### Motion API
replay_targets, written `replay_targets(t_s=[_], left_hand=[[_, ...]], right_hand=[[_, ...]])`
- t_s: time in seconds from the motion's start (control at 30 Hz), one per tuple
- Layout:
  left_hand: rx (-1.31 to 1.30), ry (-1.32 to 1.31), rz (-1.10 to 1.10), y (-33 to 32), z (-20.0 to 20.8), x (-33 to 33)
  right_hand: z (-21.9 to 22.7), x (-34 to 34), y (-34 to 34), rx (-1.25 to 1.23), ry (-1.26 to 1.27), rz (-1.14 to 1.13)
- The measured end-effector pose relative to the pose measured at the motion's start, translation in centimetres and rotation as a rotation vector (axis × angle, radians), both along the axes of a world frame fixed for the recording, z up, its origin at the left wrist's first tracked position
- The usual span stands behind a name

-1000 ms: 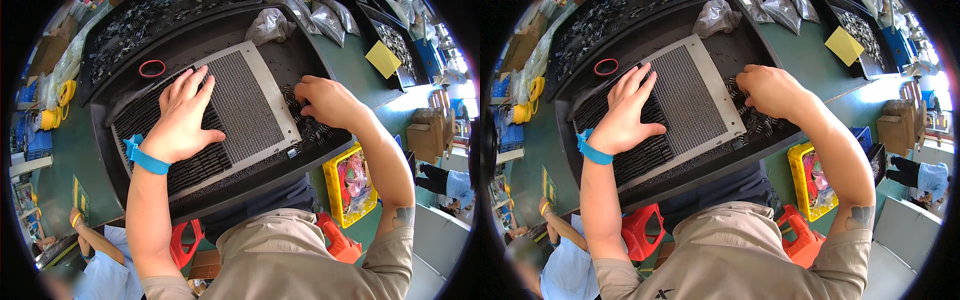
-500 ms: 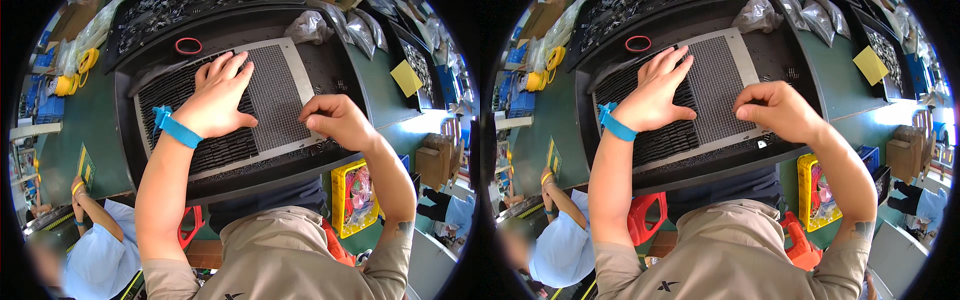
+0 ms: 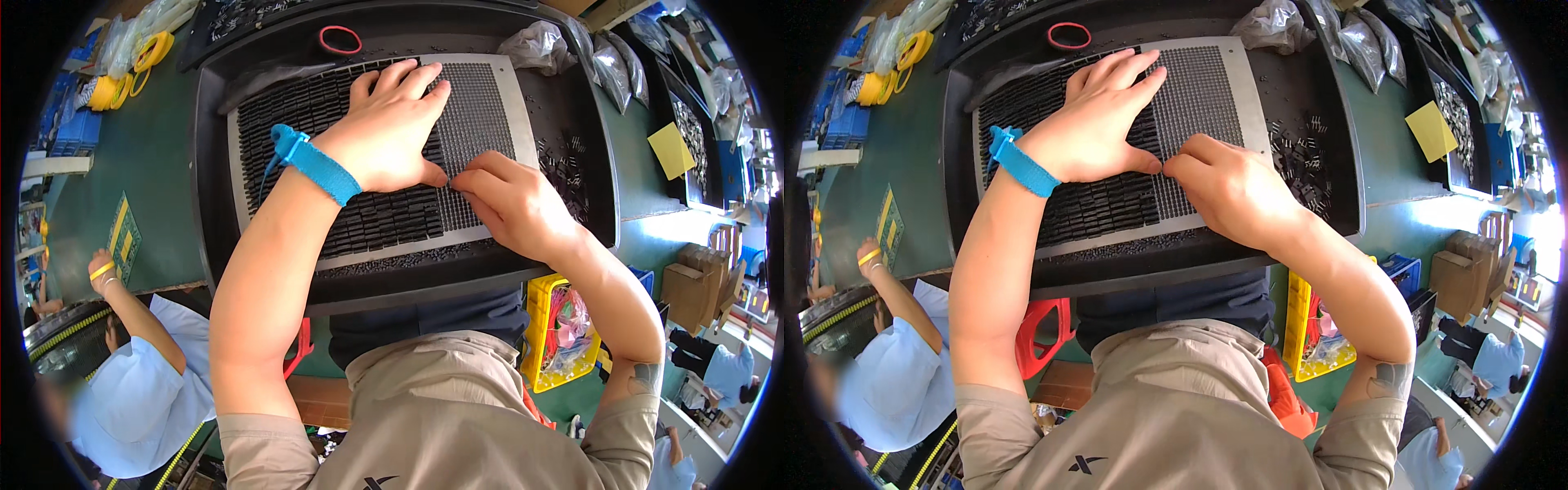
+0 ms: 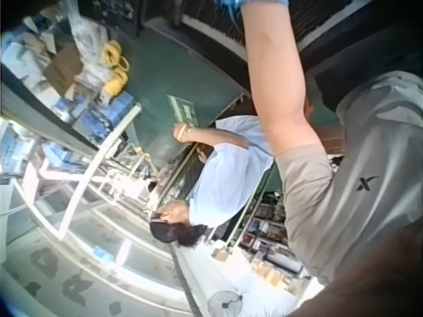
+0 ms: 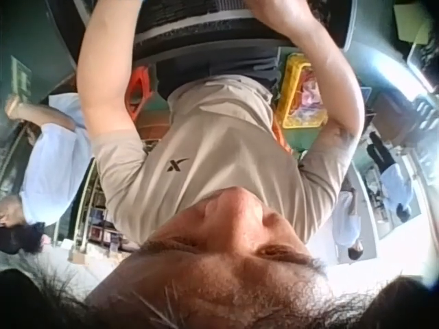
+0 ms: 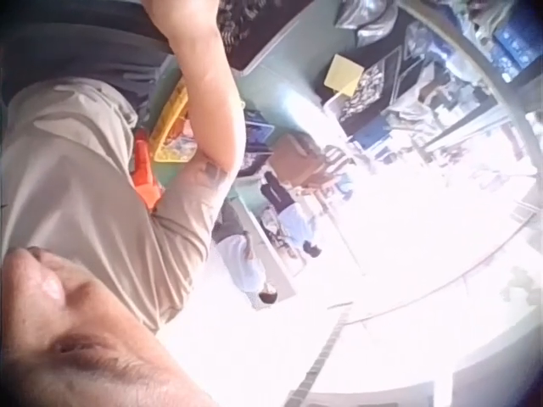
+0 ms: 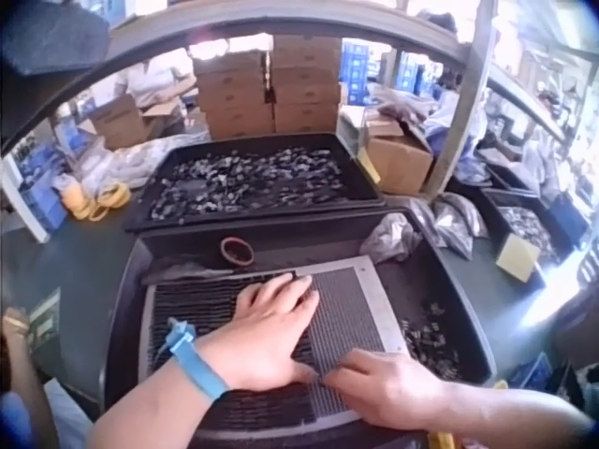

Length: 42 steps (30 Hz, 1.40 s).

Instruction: The person inserts small electronic components into a perforated metal grid plate by hand.

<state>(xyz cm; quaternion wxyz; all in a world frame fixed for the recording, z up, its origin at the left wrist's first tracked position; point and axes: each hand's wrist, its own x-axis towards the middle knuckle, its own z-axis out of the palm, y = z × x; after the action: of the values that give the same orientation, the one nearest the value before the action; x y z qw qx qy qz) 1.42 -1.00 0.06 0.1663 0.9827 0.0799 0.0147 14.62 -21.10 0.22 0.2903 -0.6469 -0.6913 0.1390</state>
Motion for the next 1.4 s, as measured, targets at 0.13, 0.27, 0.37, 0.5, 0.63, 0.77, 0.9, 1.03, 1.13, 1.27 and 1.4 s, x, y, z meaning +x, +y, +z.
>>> replay_targets(t_s=[0.13, 0.27, 0.37, 0.5, 0.63, 0.77, 0.9, 1.03, 1.13, 1.27, 1.4], left_hand=[[0.012, 0.01, 0.044, -0.3, 0.1, 0.2], [0.013, 0.009, 0.048, -0.2, 0.0, -0.1], [0.015, 0.015, 0.042, -0.2, -0.3, 0.1], [0.027, 0.01, 0.043, -0.2, -0.5, 0.1], [0.03, 0.012, 0.046, -0.2, -0.4, 0.0], [0.037, 0.009, 0.044, -0.2, -0.4, 0.1], [0.046, 0.006, 0.048, -0.3, -0.4, 0.0], [0.053, -0.019, 0.05, -0.3, -0.5, 0.0], [0.063, -0.014, 0.044, -0.3, -0.5, 0.0], [0.051, -0.008, 0.044, -0.2, -0.3, -0.2], [0.057, -0.005, 0.048, -0.3, -0.3, -0.1]], right_hand=[[-0.8, 0.0, 0.2, 0.087, -0.125, 0.021], [-1.1, -0.1, 0.5, 0.133, -0.172, 0.055], [-1.4, -0.1, 0.4, 0.114, -0.186, 0.049], [-1.3, -0.2, 0.4, 0.11, -0.171, 0.05], [-1.1, -0.2, 0.5, 0.102, -0.162, 0.054], [-1.0, -0.2, 0.3, 0.095, -0.181, 0.047], [-0.8, -0.4, 0.5, 0.123, -0.206, 0.077], [-1.2, -0.6, 0.6, 0.125, -0.207, 0.044], [-1.2, -0.6, 0.7, 0.148, -0.2, 0.024], [-1.2, -0.7, 0.7, 0.165, -0.214, 0.046], [-1.2, -0.4, 0.7, 0.126, -0.192, 0.079]])
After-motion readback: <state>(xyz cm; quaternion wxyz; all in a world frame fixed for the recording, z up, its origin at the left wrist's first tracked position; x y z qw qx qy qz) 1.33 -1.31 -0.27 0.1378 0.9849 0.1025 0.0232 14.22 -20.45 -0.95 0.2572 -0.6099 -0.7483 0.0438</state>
